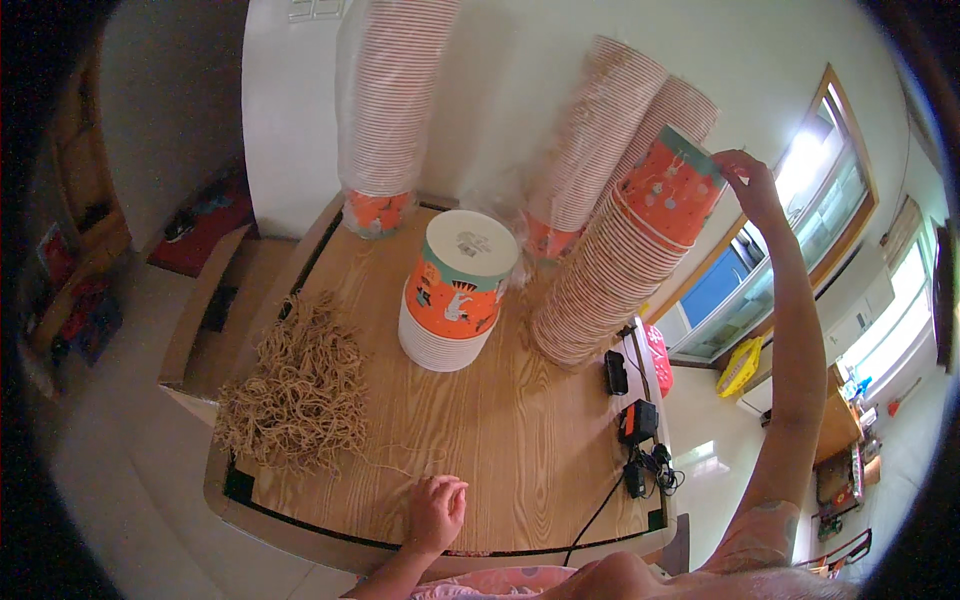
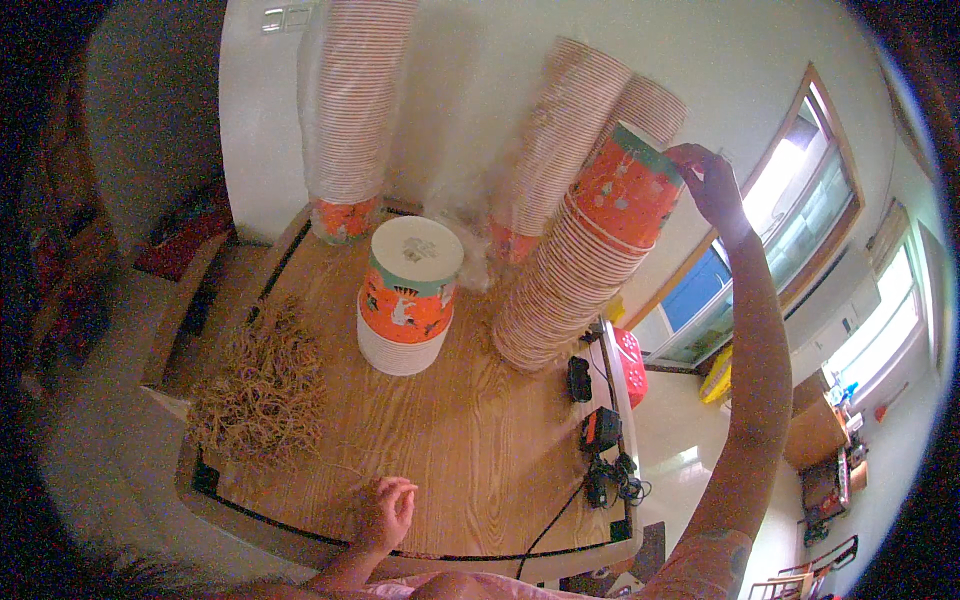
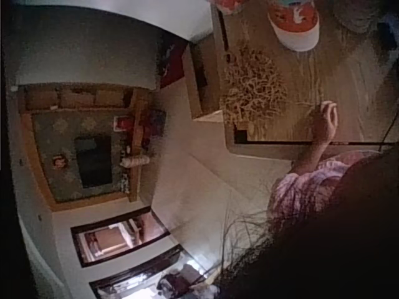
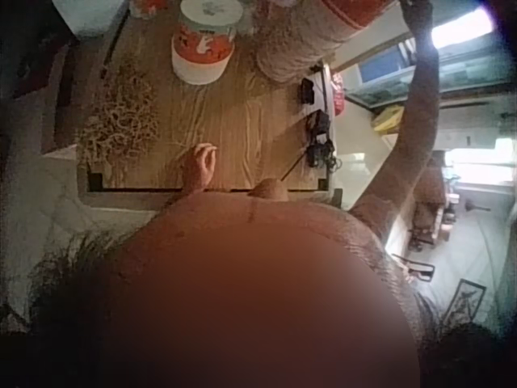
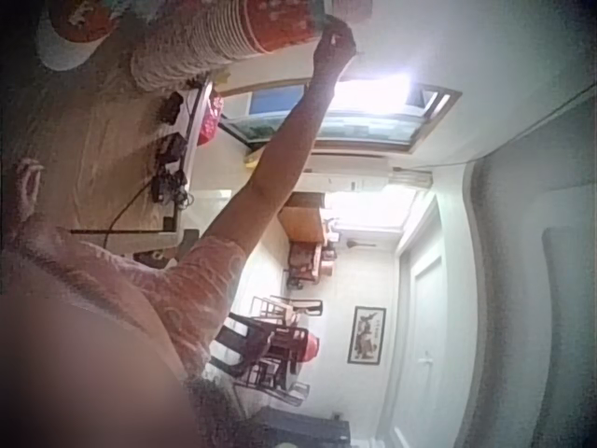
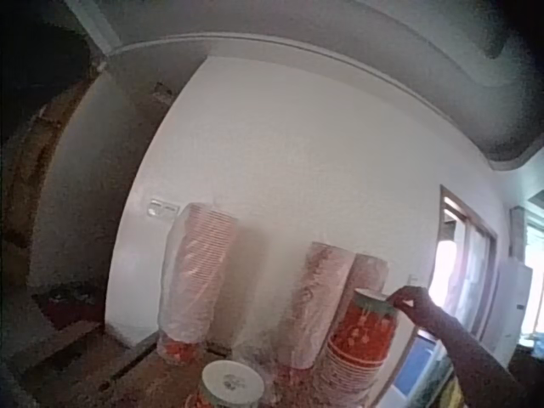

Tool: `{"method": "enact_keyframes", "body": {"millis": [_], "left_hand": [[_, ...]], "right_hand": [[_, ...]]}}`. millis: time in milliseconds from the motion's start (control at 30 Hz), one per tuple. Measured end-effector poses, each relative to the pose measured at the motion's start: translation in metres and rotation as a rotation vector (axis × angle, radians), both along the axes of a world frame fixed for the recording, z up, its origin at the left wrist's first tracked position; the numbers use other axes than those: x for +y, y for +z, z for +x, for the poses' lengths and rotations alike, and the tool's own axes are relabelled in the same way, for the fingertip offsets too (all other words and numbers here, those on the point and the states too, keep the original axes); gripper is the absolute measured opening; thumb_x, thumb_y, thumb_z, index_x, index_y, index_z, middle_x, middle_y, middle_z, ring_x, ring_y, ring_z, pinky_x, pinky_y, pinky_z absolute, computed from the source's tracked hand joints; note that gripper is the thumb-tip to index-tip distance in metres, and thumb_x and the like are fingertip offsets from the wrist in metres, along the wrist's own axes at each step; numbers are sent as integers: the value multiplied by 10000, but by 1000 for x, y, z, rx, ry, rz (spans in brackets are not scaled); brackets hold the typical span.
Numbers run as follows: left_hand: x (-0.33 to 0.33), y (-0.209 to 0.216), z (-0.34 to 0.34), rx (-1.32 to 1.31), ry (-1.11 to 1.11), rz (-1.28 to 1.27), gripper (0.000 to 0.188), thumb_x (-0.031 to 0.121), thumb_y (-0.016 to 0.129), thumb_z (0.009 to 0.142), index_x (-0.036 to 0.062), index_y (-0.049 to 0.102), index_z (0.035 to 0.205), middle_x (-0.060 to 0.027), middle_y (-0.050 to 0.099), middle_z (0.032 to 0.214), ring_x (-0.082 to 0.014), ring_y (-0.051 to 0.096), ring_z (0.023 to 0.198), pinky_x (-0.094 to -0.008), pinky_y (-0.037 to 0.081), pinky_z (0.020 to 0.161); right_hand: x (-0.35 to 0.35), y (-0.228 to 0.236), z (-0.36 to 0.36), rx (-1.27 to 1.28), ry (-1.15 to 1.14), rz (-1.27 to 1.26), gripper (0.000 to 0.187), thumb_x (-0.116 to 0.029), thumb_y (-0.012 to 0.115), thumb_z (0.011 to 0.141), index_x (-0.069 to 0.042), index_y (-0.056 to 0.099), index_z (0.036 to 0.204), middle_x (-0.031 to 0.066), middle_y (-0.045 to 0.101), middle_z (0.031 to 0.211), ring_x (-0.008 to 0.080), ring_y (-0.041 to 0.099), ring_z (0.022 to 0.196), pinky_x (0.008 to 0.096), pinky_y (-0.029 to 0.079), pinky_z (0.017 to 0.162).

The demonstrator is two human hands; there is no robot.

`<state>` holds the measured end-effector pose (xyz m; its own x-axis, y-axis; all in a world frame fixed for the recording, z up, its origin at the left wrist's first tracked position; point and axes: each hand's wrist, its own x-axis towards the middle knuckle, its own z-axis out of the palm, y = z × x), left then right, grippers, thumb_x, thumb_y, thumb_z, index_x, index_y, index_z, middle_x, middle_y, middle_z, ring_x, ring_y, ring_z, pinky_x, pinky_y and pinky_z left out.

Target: Tying string handles onto paper buckets.

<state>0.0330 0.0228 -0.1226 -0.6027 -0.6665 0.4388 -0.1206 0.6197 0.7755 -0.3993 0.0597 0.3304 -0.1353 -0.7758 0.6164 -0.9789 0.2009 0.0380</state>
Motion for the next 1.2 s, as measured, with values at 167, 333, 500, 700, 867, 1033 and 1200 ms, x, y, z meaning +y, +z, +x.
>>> {"method": "enact_keyframes", "body": {"millis": [167, 333, 500, 700, 867, 1033, 1200], "left_hand": [[-1, 2, 2, -17, -2, -2, 131, 65, 622, 727, 92, 592, 852, -52, 569, 892, -248, 531, 848, -378, 413, 738], [0, 2, 2, -28, -13, -10, 142, 57, 619, 726, 84, 585, 860, -64, 567, 896, -259, 534, 859, -374, 420, 738], [0, 6, -1, 4, -28, 17, 136, 36, 604, 732, 68, 579, 861, -83, 567, 887, -276, 535, 853, -392, 435, 738], [1, 17, 0, -13, -16, 10, 118, 39, 605, 732, 67, 585, 845, -86, 564, 897, -279, 534, 853, -381, 436, 747], [-1, 18, 5, -38, -19, -33, 116, 46, 606, 733, 64, 586, 846, -86, 562, 906, -278, 534, 849, -375, 436, 756], [0, 10, 3, -18, -14, -29, 118, 48, 606, 734, 61, 588, 850, -86, 563, 901, -272, 536, 848, -375, 436, 753], [-1, 10, 2, -16, -11, -11, 112, 48, 606, 734, 63, 591, 844, -85, 567, 886, -265, 535, 846, -375, 430, 758]], "right_hand": [[-3, -7, 10, 25, -32, -16, 219, 20, 504, 815, -26, 610, 1001, 102, 624, 977, 194, 589, 936, 322, 455, 837], [0, -22, 9, 64, -31, -107, 274, 49, 476, 786, -41, 614, 1005, 115, 621, 986, 217, 592, 939, 328, 455, 843], [6, -30, 6, 226, -96, -87, 307, -10, 496, 780, -89, 579, 1065, 125, 582, 1021, 280, 558, 965, 368, 432, 861], [6, -119, 30, 502, -249, -218, 359, -186, 615, 740, -84, 551, 1078, 123, 521, 1061, 323, 475, 1019, 447, 374, 847], [-26, -161, 66, 494, -307, -133, 299, -265, 659, 716, -106, 581, 957, 91, 538, 957, 283, 501, 929, 414, 371, 783], [-45, -163, 59, 610, -296, -261, 236, -226, 647, 714, -107, 571, 902, 99, 539, 936, 290, 506, 907, 419, 369, 769], [-50, -167, 70, 356, -328, -125, 186, -157, 617, 724, -95, 536, 880, 83, 577, 863, 278, 552, 897, 412, 376, 762]]}}
